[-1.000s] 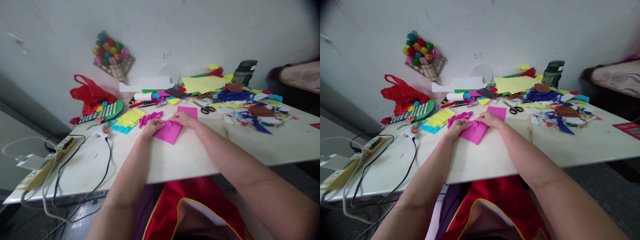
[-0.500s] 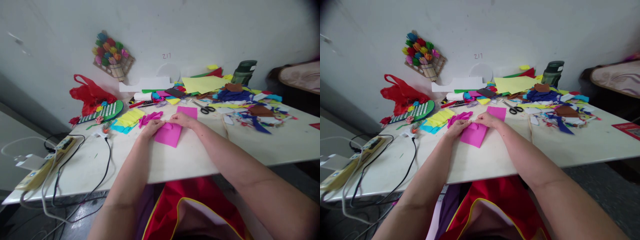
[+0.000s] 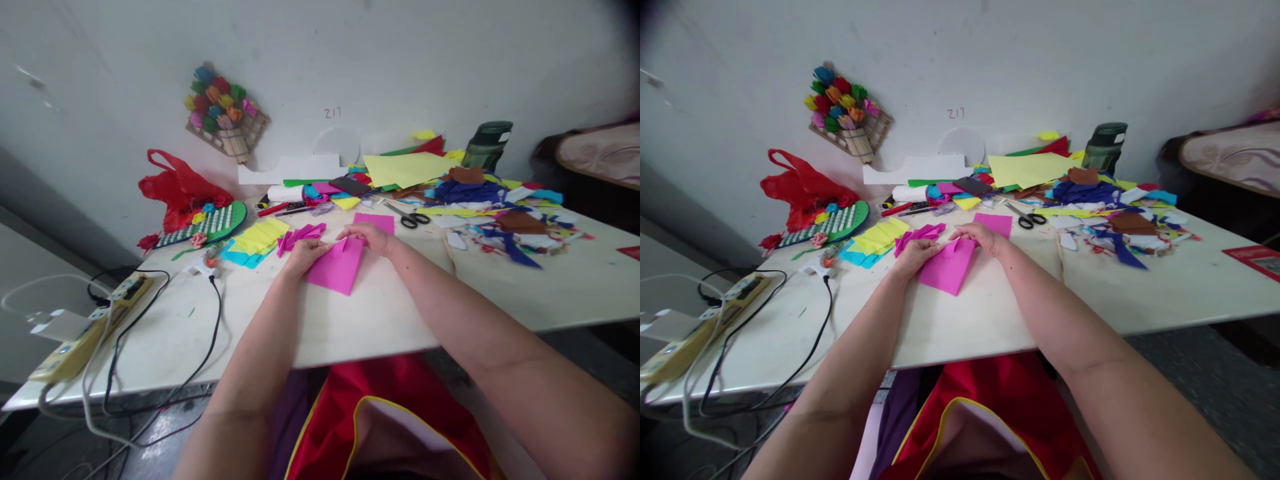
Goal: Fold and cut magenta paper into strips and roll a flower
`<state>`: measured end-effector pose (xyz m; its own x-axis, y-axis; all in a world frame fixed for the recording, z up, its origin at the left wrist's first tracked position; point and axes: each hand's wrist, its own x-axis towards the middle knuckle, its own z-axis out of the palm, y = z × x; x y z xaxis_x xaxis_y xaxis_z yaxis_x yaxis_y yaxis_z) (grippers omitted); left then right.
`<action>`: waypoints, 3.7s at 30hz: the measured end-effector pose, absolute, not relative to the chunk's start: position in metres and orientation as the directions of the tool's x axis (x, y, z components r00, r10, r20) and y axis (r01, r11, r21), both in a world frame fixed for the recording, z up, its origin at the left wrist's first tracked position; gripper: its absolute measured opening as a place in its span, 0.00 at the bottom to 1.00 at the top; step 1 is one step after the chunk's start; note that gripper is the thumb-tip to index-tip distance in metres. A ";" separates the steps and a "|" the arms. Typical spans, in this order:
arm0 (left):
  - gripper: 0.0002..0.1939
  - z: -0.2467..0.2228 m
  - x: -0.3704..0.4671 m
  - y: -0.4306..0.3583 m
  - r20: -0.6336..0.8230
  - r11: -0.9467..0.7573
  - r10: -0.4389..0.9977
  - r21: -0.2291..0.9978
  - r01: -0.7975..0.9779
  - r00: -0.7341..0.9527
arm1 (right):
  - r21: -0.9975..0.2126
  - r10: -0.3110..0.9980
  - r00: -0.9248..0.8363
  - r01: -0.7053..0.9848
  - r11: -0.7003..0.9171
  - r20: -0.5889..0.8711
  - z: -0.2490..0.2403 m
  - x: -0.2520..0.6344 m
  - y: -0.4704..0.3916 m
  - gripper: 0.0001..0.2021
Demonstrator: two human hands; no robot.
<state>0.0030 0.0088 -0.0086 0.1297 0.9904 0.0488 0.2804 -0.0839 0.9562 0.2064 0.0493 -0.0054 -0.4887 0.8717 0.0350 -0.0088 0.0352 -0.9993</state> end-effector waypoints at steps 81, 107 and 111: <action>0.20 0.002 0.007 0.000 0.062 -0.128 0.976 0.940 0.316 0.209 | -0.878 0.858 -0.359 0.171 0.446 0.366 -0.006 0.184 0.041 0.07; 0.20 0.013 0.002 -0.007 -0.094 -0.080 0.924 0.900 0.428 0.370 | -0.911 0.875 -0.376 0.152 0.384 0.306 -0.006 0.189 0.042 0.09; 0.20 0.014 0.002 -0.010 -0.086 -0.102 0.917 0.893 0.437 0.390 | -0.912 0.876 -0.376 0.154 0.380 0.302 -0.007 0.189 0.044 0.09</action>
<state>0.0023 -0.0096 0.0142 0.3903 0.9167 -0.0859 0.4374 -0.1025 0.8934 0.1894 0.0436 -0.0070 -0.3761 0.8761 0.3015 0.1540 0.3800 -0.9121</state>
